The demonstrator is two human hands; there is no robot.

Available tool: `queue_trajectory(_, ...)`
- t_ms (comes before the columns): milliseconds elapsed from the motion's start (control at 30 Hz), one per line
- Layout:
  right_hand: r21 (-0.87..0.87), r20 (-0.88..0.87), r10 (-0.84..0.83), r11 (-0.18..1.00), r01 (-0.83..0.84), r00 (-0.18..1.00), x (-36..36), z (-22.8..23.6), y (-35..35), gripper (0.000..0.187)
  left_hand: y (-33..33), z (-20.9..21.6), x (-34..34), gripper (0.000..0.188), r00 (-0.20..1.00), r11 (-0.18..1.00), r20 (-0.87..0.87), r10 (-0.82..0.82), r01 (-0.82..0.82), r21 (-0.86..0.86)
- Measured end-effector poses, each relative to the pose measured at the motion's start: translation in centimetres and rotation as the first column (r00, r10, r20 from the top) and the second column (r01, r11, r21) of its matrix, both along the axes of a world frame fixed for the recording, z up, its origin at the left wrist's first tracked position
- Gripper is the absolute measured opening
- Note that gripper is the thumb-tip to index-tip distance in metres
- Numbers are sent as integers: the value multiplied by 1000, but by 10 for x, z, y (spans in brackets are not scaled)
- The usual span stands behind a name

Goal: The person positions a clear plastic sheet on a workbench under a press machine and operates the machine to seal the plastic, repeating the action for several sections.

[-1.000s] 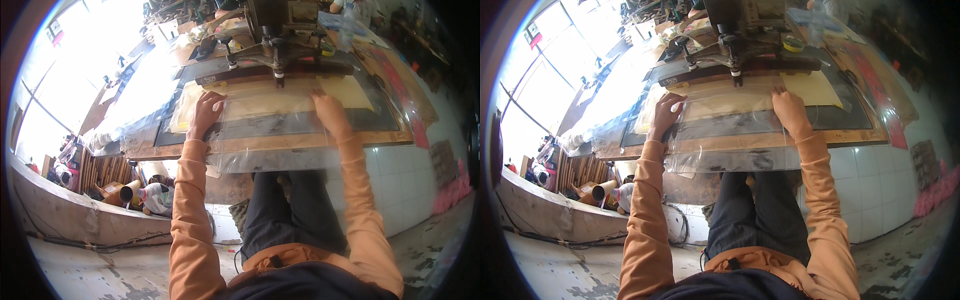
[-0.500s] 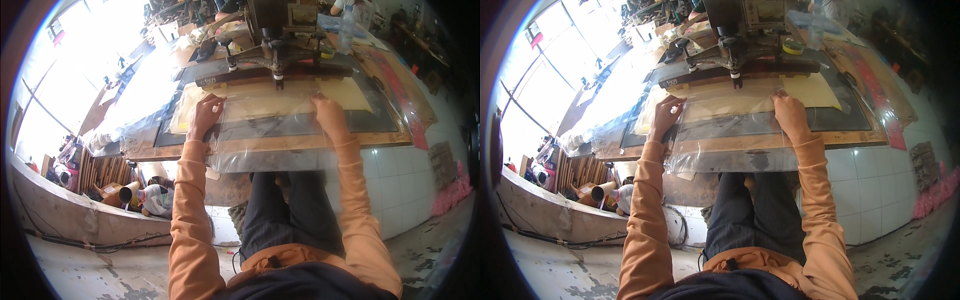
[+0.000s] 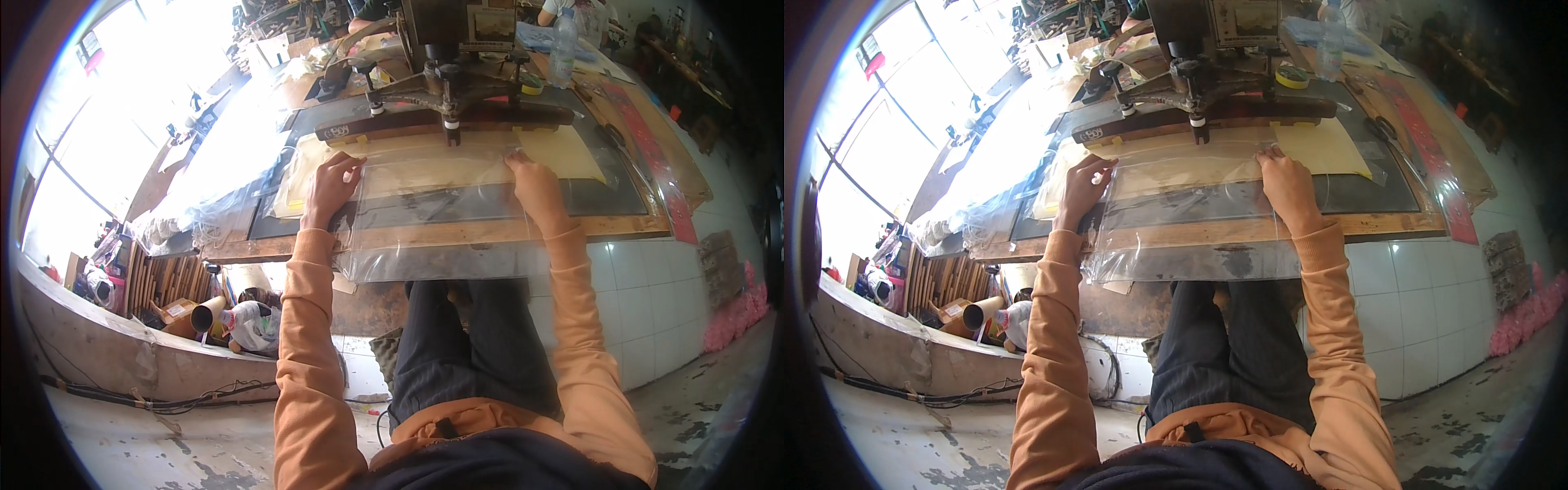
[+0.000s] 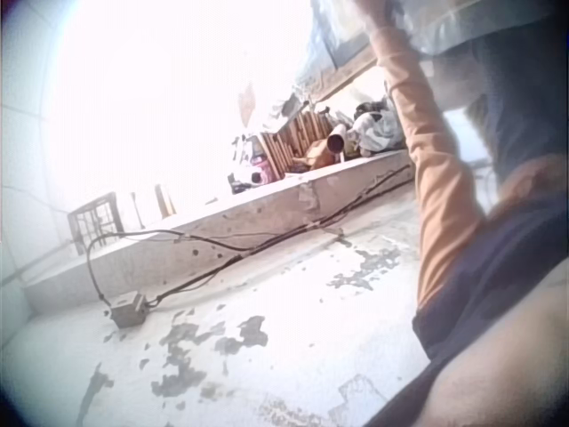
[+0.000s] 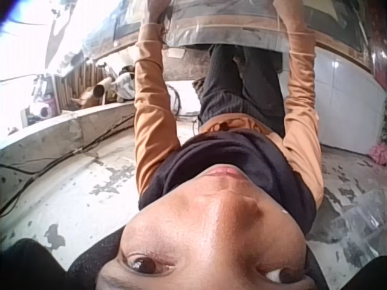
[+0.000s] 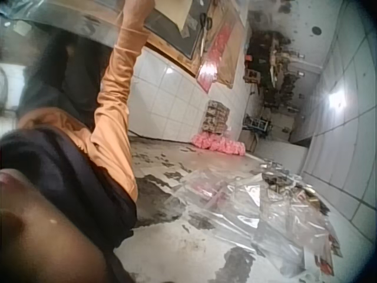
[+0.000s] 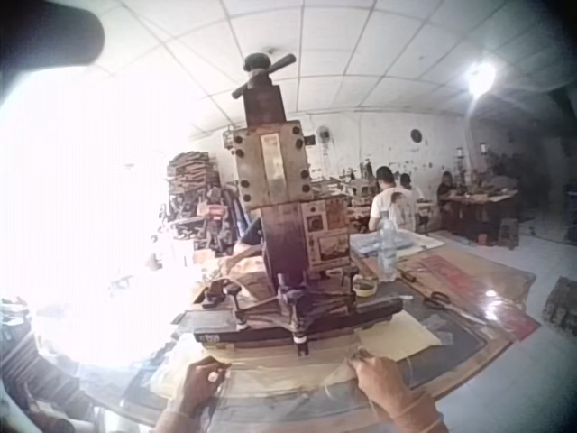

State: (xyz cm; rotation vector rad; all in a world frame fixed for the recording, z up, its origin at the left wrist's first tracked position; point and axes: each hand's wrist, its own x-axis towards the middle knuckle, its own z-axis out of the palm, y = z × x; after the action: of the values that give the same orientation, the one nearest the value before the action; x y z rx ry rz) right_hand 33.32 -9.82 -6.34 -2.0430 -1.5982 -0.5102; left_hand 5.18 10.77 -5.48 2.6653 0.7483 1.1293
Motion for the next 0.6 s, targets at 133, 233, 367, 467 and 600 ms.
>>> queue_trajectory(133,-12,-2,1,1000,-1,1000,0,1,0,32,1,-1,0,19,1000,1000,1,0,0,4)
queue_trajectory(233,13,21,9,1000,-9,1000,2,-2,0,32,1,-1,1,18,1000,1000,10,1,-1,8)
queue_trajectory(367,6,18,8,1000,-8,1000,0,-1,0,32,5,-4,-1,16,1000,998,11,7,-7,59)
queue_trajectory(467,10,25,9,1000,-9,1000,0,-1,0,31,6,-5,-1,15,1000,996,24,8,-10,86)
queue_trajectory(600,40,49,22,999,-24,999,4,-4,1,32,5,-4,0,16,996,997,-46,70,-68,33)
